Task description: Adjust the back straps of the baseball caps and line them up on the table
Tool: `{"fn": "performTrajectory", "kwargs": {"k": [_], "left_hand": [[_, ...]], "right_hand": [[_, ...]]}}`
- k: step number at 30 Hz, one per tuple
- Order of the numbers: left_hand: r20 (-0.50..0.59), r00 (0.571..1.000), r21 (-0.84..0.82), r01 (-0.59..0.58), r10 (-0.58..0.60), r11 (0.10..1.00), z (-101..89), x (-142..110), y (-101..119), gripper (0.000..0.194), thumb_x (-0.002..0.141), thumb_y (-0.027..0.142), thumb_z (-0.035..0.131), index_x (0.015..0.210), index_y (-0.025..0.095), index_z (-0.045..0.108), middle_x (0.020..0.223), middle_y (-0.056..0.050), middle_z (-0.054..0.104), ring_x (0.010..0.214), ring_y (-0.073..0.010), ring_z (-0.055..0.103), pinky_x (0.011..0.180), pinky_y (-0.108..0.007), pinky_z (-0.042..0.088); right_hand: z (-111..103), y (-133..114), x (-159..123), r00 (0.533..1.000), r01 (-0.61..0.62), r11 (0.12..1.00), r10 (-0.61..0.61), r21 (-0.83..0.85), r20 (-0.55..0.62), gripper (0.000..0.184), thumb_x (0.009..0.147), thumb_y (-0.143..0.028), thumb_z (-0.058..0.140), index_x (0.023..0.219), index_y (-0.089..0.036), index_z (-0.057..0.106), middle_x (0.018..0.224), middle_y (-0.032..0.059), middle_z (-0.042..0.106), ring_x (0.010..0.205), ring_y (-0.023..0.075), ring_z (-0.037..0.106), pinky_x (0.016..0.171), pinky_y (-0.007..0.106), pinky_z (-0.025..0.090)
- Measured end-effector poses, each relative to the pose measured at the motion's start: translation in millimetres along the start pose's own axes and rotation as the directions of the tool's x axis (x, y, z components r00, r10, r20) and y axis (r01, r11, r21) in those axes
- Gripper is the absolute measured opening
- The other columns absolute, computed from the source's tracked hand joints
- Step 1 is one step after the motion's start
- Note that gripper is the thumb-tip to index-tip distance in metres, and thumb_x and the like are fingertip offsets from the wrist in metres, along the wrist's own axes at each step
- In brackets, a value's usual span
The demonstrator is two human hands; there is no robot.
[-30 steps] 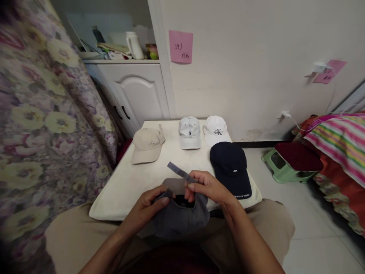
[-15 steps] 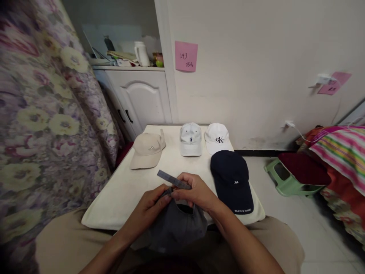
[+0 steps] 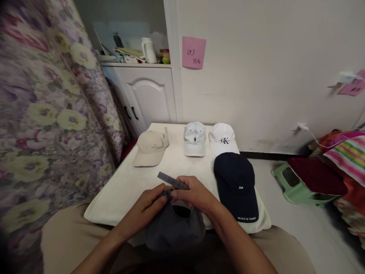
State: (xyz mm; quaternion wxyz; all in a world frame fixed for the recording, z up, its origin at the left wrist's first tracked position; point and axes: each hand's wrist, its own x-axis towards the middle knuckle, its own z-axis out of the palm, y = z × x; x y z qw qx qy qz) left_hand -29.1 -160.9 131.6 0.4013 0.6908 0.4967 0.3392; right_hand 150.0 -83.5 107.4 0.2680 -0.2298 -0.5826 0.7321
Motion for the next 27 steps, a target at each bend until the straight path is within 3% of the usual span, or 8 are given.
{"fn": "performTrajectory", "kwargs": {"k": [6,13,17,20,27], "left_hand": [[0.036,0.998,-0.150,0.063,-0.058,0.987,-5.1,-0.9,-3.4,0.024,0.095,0.035,0.047,0.089,0.018,0.063,0.080,0.001,0.061,0.074,-0.0152,0.053,0.066,-0.023,0.039],[-0.002,1.000,-0.075,0.002,-0.002,0.997,0.7,-1.6,3.7,0.024,0.095,0.033,0.047,0.093,0.018,0.065,0.083,0.000,0.063,0.077,-0.0158,0.056,0.069,-0.024,0.041],[-0.079,0.997,0.021,0.001,0.001,1.000,4.0,-2.0,5.2,0.020,0.094,0.029,0.050,0.088,0.018,0.065,0.081,0.001,0.066,0.076,-0.0158,0.058,0.070,-0.023,0.041],[-0.124,0.992,0.067,0.015,-0.006,0.998,4.4,-1.7,2.2,0.017,0.092,0.028,0.054,0.084,0.017,0.065,0.079,0.001,0.066,0.075,-0.0159,0.059,0.069,-0.023,0.041],[-0.090,0.996,0.046,0.032,-0.027,0.998,3.9,-2.5,-3.9,0.020,0.093,0.031,0.052,0.085,0.017,0.064,0.080,0.000,0.066,0.076,-0.0162,0.059,0.067,-0.024,0.042]], "right_hand": [[-0.8,-0.4,-2.9,0.999,0.035,0.999,-0.035,0.023,0.010,0.025,0.078,-0.035,0.071,0.079,-0.014,0.058,0.074,0.0002,0.067,0.036,0.0008,0.032,0.035,0.018,0.019],[4.8,0.7,-1.6,0.998,0.008,1.000,-0.007,0.009,-0.070,0.030,0.068,-0.034,0.079,0.084,-0.015,0.062,0.062,-0.0064,0.056,0.040,0.0028,0.034,0.035,0.016,0.022],[3.2,3.7,-2.5,0.995,0.003,1.000,-0.006,-0.029,-0.100,0.031,0.065,-0.032,0.081,0.085,-0.015,0.064,0.064,-0.0058,0.056,0.046,0.0046,0.039,0.038,0.016,0.028],[3.1,4.0,-2.3,0.995,-0.006,1.000,0.006,0.006,-0.095,0.029,0.066,-0.032,0.080,0.081,-0.015,0.063,0.060,-0.0068,0.054,0.044,0.0039,0.036,0.038,0.016,0.025],[4.9,4.6,-0.4,0.996,-0.013,0.999,0.017,0.044,-0.092,0.032,0.066,-0.037,0.080,0.073,-0.016,0.058,0.053,-0.0085,0.049,0.040,0.0031,0.031,0.038,0.019,0.019]]}}
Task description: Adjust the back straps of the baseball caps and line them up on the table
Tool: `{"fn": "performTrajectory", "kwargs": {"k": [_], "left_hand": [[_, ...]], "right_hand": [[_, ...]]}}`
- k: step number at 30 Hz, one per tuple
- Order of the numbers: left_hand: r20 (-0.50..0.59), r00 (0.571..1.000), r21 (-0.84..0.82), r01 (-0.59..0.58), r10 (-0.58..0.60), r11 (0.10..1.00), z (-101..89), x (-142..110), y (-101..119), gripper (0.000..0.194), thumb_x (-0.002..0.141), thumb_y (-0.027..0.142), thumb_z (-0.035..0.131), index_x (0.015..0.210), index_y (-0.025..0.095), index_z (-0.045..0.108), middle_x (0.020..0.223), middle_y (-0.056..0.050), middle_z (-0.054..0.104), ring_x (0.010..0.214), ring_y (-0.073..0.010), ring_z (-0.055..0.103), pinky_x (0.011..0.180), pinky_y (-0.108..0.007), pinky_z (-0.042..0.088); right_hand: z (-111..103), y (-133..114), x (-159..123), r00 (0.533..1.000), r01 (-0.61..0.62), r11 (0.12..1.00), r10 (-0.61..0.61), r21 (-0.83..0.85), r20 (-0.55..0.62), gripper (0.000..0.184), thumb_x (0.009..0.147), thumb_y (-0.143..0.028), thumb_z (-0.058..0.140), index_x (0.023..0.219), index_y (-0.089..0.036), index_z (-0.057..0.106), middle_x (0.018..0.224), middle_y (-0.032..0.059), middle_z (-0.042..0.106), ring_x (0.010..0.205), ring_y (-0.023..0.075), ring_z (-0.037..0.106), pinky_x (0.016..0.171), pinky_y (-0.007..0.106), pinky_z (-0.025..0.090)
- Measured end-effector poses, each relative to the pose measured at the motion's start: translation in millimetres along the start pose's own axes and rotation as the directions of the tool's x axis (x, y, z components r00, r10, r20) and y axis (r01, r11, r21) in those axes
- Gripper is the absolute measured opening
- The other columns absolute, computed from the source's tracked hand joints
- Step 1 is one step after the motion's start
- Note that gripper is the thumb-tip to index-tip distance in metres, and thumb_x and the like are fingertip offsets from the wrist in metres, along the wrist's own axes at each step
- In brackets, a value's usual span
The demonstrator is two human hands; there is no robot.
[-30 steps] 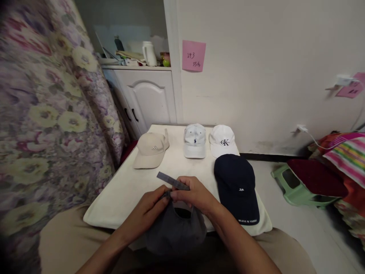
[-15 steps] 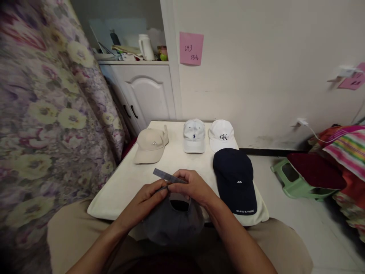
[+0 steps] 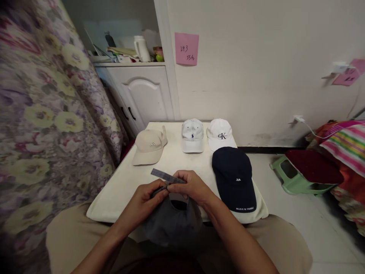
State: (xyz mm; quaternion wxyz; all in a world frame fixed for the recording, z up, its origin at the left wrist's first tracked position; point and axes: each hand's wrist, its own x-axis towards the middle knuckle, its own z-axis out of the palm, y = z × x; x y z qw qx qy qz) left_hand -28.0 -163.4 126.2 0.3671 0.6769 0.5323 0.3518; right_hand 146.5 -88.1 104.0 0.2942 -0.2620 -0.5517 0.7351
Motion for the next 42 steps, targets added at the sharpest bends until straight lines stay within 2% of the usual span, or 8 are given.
{"fn": "performTrajectory", "kwargs": {"k": [6,11,16,24,28,34,38,42], "left_hand": [[-0.011,1.000,0.018,0.005,-0.005,1.000,-2.0,-0.7,0.4,0.020,0.092,0.030,0.053,0.081,0.017,0.063,0.077,0.000,0.062,0.075,-0.0152,0.056,0.067,-0.024,0.040],[0.030,0.997,-0.135,0.070,-0.066,0.988,-1.5,-1.5,0.1,0.023,0.093,0.036,0.052,0.087,0.017,0.064,0.081,0.000,0.064,0.074,-0.0148,0.055,0.067,-0.024,0.042],[-0.045,0.989,-0.245,0.125,-0.140,0.962,3.9,-1.5,-4.1,0.022,0.088,0.038,0.060,0.086,0.016,0.065,0.081,-0.001,0.064,0.075,-0.0151,0.055,0.065,-0.023,0.042],[0.017,0.962,-0.523,0.242,-0.274,0.817,1.1,-3.7,-8.9,0.026,0.082,0.040,0.067,0.079,0.015,0.062,0.063,0.003,0.056,0.054,-0.0083,0.045,0.050,-0.018,0.031],[0.020,0.956,-0.568,0.252,-0.293,0.784,-2.6,-5.2,-10.4,0.026,0.081,0.040,0.069,0.077,0.015,0.062,0.061,0.003,0.056,0.052,-0.0078,0.044,0.049,-0.018,0.030],[0.010,0.952,-0.578,0.256,-0.307,0.775,-3.8,-6.2,-10.4,0.028,0.079,0.042,0.070,0.076,0.015,0.062,0.061,0.003,0.055,0.052,-0.0081,0.043,0.049,-0.018,0.029],[-0.010,0.954,-0.561,0.243,-0.300,0.791,-3.9,-6.0,-9.9,0.029,0.079,0.042,0.070,0.076,0.015,0.062,0.060,0.004,0.053,0.052,-0.0080,0.041,0.048,-0.018,0.027],[-0.013,0.955,-0.518,0.248,-0.298,0.818,-4.7,-6.3,-11.1,0.029,0.080,0.043,0.069,0.077,0.016,0.061,0.060,0.005,0.052,0.051,-0.0075,0.040,0.047,-0.018,0.026]], "right_hand": [[1.2,5.5,1.0,0.999,0.048,0.999,-0.048,-0.016,-0.009,0.028,0.072,-0.037,0.076,0.075,-0.015,0.058,0.053,-0.0085,0.046,0.041,0.0037,0.029,0.039,0.020,0.018],[0.4,6.9,1.2,0.998,0.056,0.998,-0.056,-0.036,0.004,0.028,0.074,-0.038,0.074,0.076,-0.015,0.058,0.053,-0.0087,0.044,0.042,0.0041,0.028,0.039,0.020,0.018],[1.4,7.9,1.1,0.998,0.059,0.997,-0.059,-0.039,0.014,0.024,0.076,-0.035,0.073,0.077,-0.016,0.059,0.054,-0.0086,0.044,0.042,0.0045,0.029,0.039,0.019,0.020],[1.0,4.6,2.4,0.989,0.143,0.989,-0.144,-0.034,-0.019,0.024,0.087,-0.038,0.062,0.081,-0.015,0.059,0.069,-0.0023,0.061,0.041,0.0028,0.034,0.039,0.019,0.020],[-5.1,3.8,3.2,0.986,0.164,0.986,-0.165,-0.021,-0.033,0.031,0.093,-0.044,0.051,0.087,-0.015,0.061,0.061,-0.0032,0.060,0.036,0.0030,0.032,0.037,0.019,0.019],[-10.0,-3.3,-2.9,0.976,0.201,0.974,-0.208,-0.103,-0.064,0.026,0.090,-0.040,0.057,0.090,-0.015,0.064,0.072,0.0004,0.065,0.047,0.0068,0.050,0.045,0.020,0.037],[-14.5,-13.5,-11.3,0.974,0.207,0.970,-0.216,-0.126,-0.065,0.025,0.091,-0.038,0.057,0.094,-0.015,0.065,0.074,0.0016,0.067,0.051,0.0087,0.055,0.049,0.021,0.042],[-21.2,-20.3,-18.7,0.971,0.212,0.956,-0.229,-0.205,-0.067,0.026,0.092,-0.039,0.057,0.098,-0.015,0.066,0.081,0.0058,0.071,0.069,0.0148,0.066,0.066,0.028,0.051]]}}
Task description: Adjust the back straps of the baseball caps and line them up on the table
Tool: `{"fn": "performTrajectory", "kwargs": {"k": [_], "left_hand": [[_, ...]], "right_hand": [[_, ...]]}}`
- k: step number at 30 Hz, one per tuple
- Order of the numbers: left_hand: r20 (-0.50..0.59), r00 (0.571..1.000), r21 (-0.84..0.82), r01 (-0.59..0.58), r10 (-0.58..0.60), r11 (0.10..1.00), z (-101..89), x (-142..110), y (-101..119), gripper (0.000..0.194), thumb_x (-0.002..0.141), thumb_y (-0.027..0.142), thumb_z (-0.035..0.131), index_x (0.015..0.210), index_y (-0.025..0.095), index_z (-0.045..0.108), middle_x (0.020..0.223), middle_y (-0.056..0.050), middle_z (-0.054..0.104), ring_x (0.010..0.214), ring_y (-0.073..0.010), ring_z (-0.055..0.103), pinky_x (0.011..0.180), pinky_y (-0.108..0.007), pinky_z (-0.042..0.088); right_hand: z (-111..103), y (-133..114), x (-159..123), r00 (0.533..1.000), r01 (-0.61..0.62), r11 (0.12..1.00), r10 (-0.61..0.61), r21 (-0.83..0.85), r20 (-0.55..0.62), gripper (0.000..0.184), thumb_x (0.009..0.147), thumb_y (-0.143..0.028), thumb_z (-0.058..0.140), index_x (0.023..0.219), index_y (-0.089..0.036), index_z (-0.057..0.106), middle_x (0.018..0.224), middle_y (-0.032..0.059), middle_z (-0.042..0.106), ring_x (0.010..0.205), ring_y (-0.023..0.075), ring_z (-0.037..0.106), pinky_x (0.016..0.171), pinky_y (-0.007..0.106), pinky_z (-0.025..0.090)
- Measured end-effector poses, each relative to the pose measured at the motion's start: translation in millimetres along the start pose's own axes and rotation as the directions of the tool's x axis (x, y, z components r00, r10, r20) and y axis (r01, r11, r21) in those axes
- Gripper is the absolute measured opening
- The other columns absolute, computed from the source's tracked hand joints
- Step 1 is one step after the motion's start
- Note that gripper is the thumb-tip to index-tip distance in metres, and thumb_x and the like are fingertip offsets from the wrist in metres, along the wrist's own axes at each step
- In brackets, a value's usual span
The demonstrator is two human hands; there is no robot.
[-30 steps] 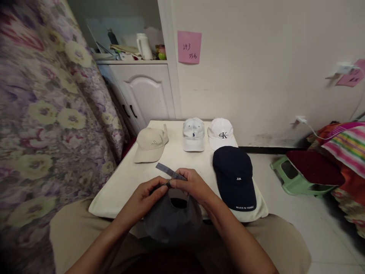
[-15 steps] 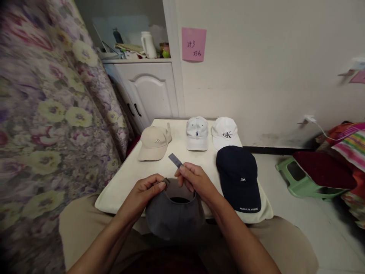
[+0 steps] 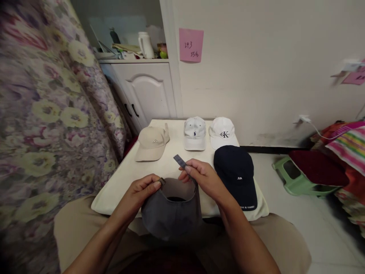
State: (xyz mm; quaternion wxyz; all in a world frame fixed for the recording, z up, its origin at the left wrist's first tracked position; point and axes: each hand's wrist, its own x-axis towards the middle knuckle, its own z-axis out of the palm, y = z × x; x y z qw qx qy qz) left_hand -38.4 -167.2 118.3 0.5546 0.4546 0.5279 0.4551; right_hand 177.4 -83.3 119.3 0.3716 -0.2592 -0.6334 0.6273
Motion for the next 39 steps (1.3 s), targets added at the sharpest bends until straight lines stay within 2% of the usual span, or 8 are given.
{"fn": "performTrajectory", "kwargs": {"k": [5,8,11,15,22,26,33,39], "left_hand": [[0.017,1.000,0.040,0.015,-0.016,0.999,-0.1,-1.0,-0.5,0.030,0.081,0.044,0.068,0.077,0.015,0.060,0.059,0.005,0.051,0.050,-0.0073,0.039,0.047,-0.018,0.025],[0.030,1.000,0.039,0.004,-0.005,0.999,1.3,-1.6,0.3,0.031,0.082,0.044,0.068,0.078,0.015,0.060,0.060,0.005,0.050,0.051,-0.0071,0.038,0.048,-0.019,0.024],[0.040,0.999,0.026,-0.009,0.008,1.000,3.1,-2.2,1.3,0.031,0.082,0.044,0.067,0.078,0.015,0.059,0.061,0.005,0.050,0.052,-0.0072,0.037,0.048,-0.019,0.025],[0.050,0.999,0.028,-0.006,0.005,1.000,5.6,-3.3,2.5,0.032,0.081,0.045,0.067,0.078,0.015,0.059,0.061,0.004,0.049,0.052,-0.0077,0.037,0.049,-0.019,0.025],[0.041,0.999,0.060,-0.022,0.020,0.998,8.0,-4.1,6.4,0.031,0.080,0.045,0.066,0.074,0.016,0.058,0.059,0.005,0.046,0.053,-0.0083,0.034,0.048,-0.020,0.023],[0.048,0.998,0.088,-0.044,0.040,0.995,7.5,-3.1,6.2,0.032,0.081,0.046,0.065,0.075,0.015,0.059,0.062,0.004,0.048,0.055,-0.0095,0.037,0.050,-0.020,0.025],[0.063,0.998,0.065,-0.035,0.031,0.997,9.2,-2.9,5.2,0.031,0.082,0.045,0.065,0.075,0.015,0.058,0.061,0.004,0.048,0.054,-0.0088,0.036,0.049,-0.019,0.024],[0.072,0.997,0.070,-0.045,0.040,0.996,9.7,-3.0,5.7,0.032,0.082,0.046,0.063,0.075,0.015,0.059,0.061,0.004,0.047,0.055,-0.0090,0.036,0.049,-0.019,0.024]], "right_hand": [[-1.3,0.4,-0.6,0.998,0.012,0.989,-0.003,0.144,-0.060,0.027,0.088,-0.039,0.061,0.099,-0.015,0.067,0.083,0.0057,0.070,0.059,0.0115,0.061,0.056,0.025,0.049],[4.2,1.4,0.9,0.997,0.033,0.984,-0.019,0.175,-0.081,0.025,0.088,-0.038,0.060,0.095,-0.015,0.066,0.072,0.0022,0.067,0.044,0.0057,0.045,0.042,0.019,0.033],[9.9,2.5,1.5,0.995,0.012,0.992,0.001,0.122,-0.100,0.025,0.087,-0.040,0.061,0.091,-0.015,0.066,0.055,-0.0034,0.058,0.039,0.0047,0.032,0.039,0.019,0.020],[13.7,5.6,1.8,0.994,-0.022,0.998,0.029,0.060,-0.103,0.026,0.080,-0.041,0.069,0.080,-0.015,0.067,0.048,-0.0067,0.045,0.042,0.0063,0.035,0.041,0.021,0.023],[19.2,9.5,3.1,0.999,-0.044,0.998,0.045,0.052,-0.018,0.025,0.084,-0.041,0.063,0.079,-0.017,0.061,0.064,-0.0021,0.059,0.044,0.0060,0.033,0.042,0.022,0.021],[22.4,12.7,4.6,0.999,-0.031,0.998,0.031,0.049,-0.007,0.027,0.084,-0.043,0.063,0.076,-0.017,0.060,0.059,-0.0029,0.055,0.048,0.0079,0.035,0.045,0.022,0.022],[25.0,21.5,10.3,0.990,-0.143,0.960,0.138,0.242,0.036,0.033,0.072,-0.045,0.073,0.068,-0.016,0.058,0.047,-0.0092,0.038,0.042,0.0052,0.024,0.042,0.022,0.014],[26.1,30.9,15.7,0.973,-0.225,0.900,0.189,0.374,0.130,0.031,0.072,-0.043,0.073,0.069,-0.017,0.056,0.040,-0.0115,0.034,0.038,0.0043,0.019,0.040,0.022,0.011]]}}
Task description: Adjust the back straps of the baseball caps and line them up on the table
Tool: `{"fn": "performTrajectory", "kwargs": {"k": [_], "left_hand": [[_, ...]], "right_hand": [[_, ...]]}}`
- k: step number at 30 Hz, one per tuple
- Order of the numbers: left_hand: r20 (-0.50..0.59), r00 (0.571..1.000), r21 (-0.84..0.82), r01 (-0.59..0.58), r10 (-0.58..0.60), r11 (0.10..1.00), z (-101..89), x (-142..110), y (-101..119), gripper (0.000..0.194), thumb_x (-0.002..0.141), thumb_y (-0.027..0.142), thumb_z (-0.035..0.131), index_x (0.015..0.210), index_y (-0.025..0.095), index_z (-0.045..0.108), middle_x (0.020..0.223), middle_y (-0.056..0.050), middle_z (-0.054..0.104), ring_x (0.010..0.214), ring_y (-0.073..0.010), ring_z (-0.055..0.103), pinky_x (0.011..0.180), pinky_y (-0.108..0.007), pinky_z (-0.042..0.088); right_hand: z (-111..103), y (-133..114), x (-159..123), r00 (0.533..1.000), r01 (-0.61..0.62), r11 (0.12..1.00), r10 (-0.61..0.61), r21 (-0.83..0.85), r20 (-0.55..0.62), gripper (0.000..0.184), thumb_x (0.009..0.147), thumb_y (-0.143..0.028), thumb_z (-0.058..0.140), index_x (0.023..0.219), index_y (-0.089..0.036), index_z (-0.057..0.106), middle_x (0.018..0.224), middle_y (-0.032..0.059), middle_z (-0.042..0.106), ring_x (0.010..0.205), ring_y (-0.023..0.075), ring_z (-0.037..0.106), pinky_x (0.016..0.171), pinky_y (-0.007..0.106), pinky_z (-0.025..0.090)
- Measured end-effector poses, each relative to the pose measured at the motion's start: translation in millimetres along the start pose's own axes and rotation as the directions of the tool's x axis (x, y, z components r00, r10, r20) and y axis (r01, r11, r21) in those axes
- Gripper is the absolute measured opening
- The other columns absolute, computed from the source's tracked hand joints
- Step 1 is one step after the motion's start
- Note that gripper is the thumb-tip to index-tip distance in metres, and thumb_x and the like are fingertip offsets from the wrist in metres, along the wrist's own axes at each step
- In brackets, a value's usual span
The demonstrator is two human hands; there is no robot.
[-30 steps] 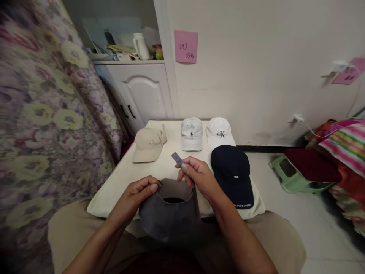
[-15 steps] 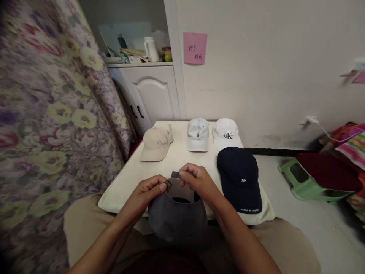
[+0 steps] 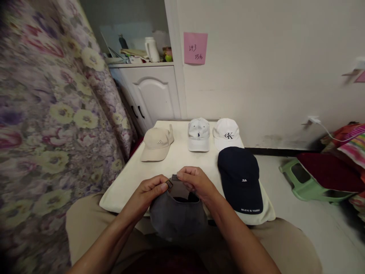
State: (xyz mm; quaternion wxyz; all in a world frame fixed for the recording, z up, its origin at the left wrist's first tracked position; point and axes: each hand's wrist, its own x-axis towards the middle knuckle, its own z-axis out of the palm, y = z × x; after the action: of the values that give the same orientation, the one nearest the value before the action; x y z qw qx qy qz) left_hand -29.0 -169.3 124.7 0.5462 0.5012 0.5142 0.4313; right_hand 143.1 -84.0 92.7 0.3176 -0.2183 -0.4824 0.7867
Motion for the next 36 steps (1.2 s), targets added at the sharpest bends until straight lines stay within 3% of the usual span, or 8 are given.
{"fn": "performTrajectory", "kwargs": {"k": [10,23,32,36], "left_hand": [[0.020,1.000,-0.036,0.001,0.000,0.999,0.3,1.8,-2.1,0.030,0.083,0.044,0.064,0.076,0.014,0.060,0.062,0.004,0.050,0.055,-0.0091,0.038,0.051,-0.020,0.026],[-0.010,1.000,-0.034,-0.009,0.008,0.999,1.0,1.7,-3.7,0.030,0.082,0.043,0.065,0.076,0.014,0.062,0.064,0.003,0.051,0.059,-0.0102,0.040,0.054,-0.020,0.028],[0.081,0.995,-0.031,0.059,-0.056,0.998,-3.0,3.1,-6.6,0.033,0.083,0.045,0.064,0.075,0.013,0.060,0.062,0.004,0.050,0.054,-0.0083,0.038,0.050,-0.020,0.026],[0.075,0.995,-0.021,0.060,-0.058,0.998,-3.0,3.5,-5.8,0.034,0.084,0.046,0.062,0.074,0.013,0.058,0.060,0.004,0.047,0.052,-0.0076,0.035,0.049,-0.019,0.024]], "right_hand": [[-1.8,9.0,4.6,0.992,-0.095,0.990,0.085,0.105,0.090,0.032,0.070,-0.041,0.076,0.068,-0.017,0.055,0.040,-0.0121,0.033,0.037,0.0035,0.016,0.039,0.020,0.009],[-6.5,10.5,6.5,0.972,-0.134,0.988,0.118,0.071,0.201,0.028,0.073,-0.037,0.075,0.070,-0.015,0.057,0.043,-0.0110,0.035,0.039,0.0033,0.018,0.040,0.020,0.009],[-10.2,2.9,2.3,0.977,-0.037,0.990,0.064,-0.134,0.202,0.031,0.078,-0.042,0.070,0.074,-0.013,0.059,0.050,-0.0081,0.042,0.043,0.0043,0.029,0.042,0.020,0.015],[-13.2,0.4,-0.3,0.976,-0.011,0.984,0.049,-0.178,0.213,0.029,0.080,-0.042,0.069,0.081,-0.015,0.058,0.056,-0.0065,0.048,0.045,0.0050,0.034,0.042,0.019,0.016]]}}
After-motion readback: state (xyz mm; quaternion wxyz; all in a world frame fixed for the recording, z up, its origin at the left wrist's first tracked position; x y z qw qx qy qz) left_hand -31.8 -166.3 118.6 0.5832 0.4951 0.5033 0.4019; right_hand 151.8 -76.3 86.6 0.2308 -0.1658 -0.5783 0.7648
